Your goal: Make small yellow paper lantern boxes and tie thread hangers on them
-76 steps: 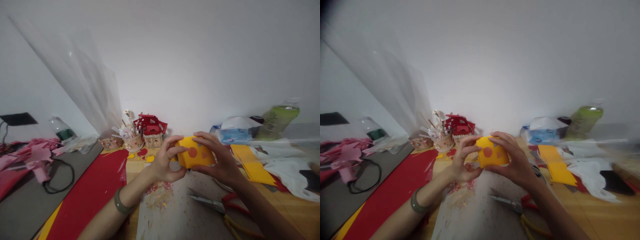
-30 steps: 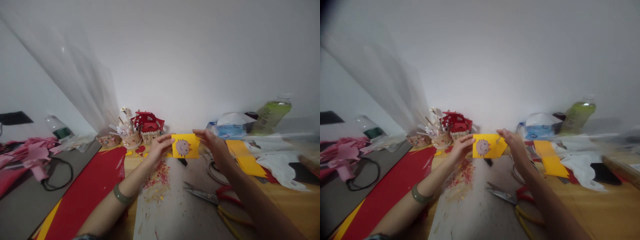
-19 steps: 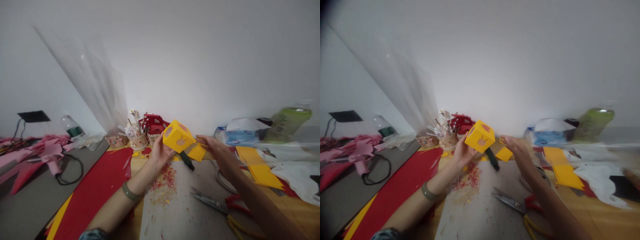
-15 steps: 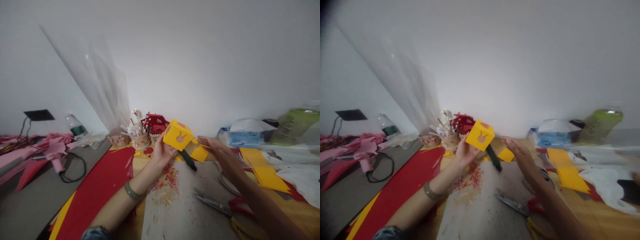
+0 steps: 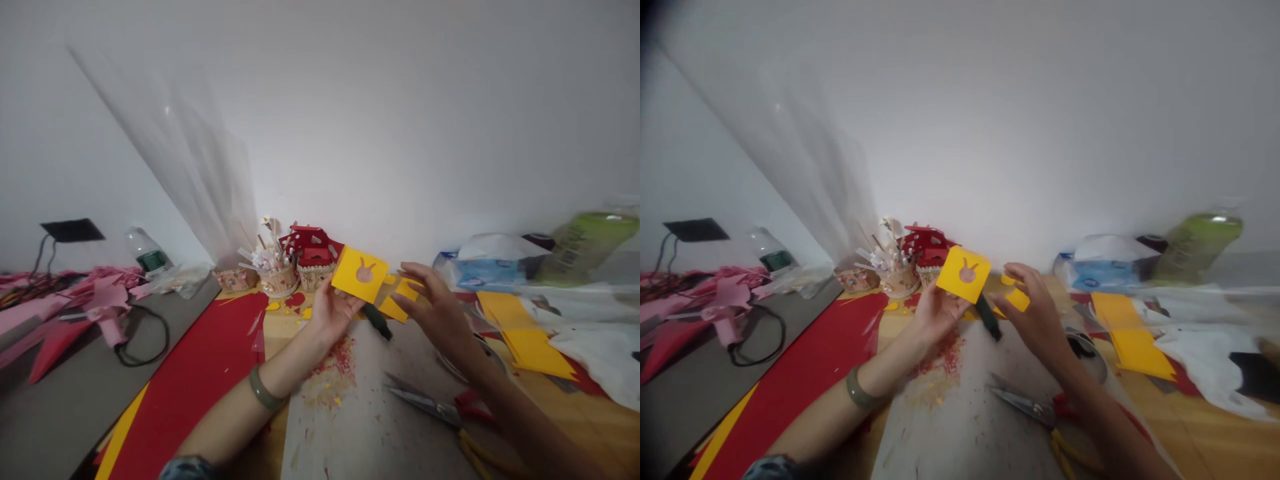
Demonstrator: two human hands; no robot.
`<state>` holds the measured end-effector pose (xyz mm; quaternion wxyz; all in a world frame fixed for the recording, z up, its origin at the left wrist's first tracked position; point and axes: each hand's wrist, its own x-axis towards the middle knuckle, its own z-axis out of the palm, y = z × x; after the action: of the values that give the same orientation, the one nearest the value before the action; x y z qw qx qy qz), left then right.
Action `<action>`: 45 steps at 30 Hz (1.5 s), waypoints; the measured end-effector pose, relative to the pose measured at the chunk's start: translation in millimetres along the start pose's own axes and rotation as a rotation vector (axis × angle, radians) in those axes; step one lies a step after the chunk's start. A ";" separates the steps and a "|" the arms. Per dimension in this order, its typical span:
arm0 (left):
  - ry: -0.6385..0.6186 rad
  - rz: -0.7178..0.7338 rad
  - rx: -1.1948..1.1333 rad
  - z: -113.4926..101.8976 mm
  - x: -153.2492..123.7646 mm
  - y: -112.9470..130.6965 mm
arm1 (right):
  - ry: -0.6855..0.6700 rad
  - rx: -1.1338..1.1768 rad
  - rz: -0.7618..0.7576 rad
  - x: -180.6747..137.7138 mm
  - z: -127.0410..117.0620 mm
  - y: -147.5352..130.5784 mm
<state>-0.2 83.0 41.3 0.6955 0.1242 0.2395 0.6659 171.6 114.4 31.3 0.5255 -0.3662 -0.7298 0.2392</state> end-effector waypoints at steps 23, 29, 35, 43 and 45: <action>0.054 -0.172 0.049 2.7 -14.4 -27.1 | 0.065 -0.229 -0.080 -5.5 -3.4 -21.8; 0.078 -0.156 0.048 3.4 -13.8 -27.5 | 0.041 -0.237 -0.090 -4.6 -3.2 -20.6; 0.102 -0.157 0.050 3.2 -13.4 -27.9 | 0.035 -0.245 -0.111 -4.1 -3.7 -19.7; 0.106 -0.163 0.050 4.9 -14.2 -27.9 | 0.037 -0.251 -0.103 -4.5 -2.3 -17.7; 0.114 -0.162 0.049 4.3 -13.6 -28.0 | 0.041 -0.255 -0.099 -4.5 -1.8 -16.7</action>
<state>26.2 67.9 33.5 0.7290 0.0832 0.3041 0.6075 169.3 100.5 41.5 0.5007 -0.3985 -0.7604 0.1109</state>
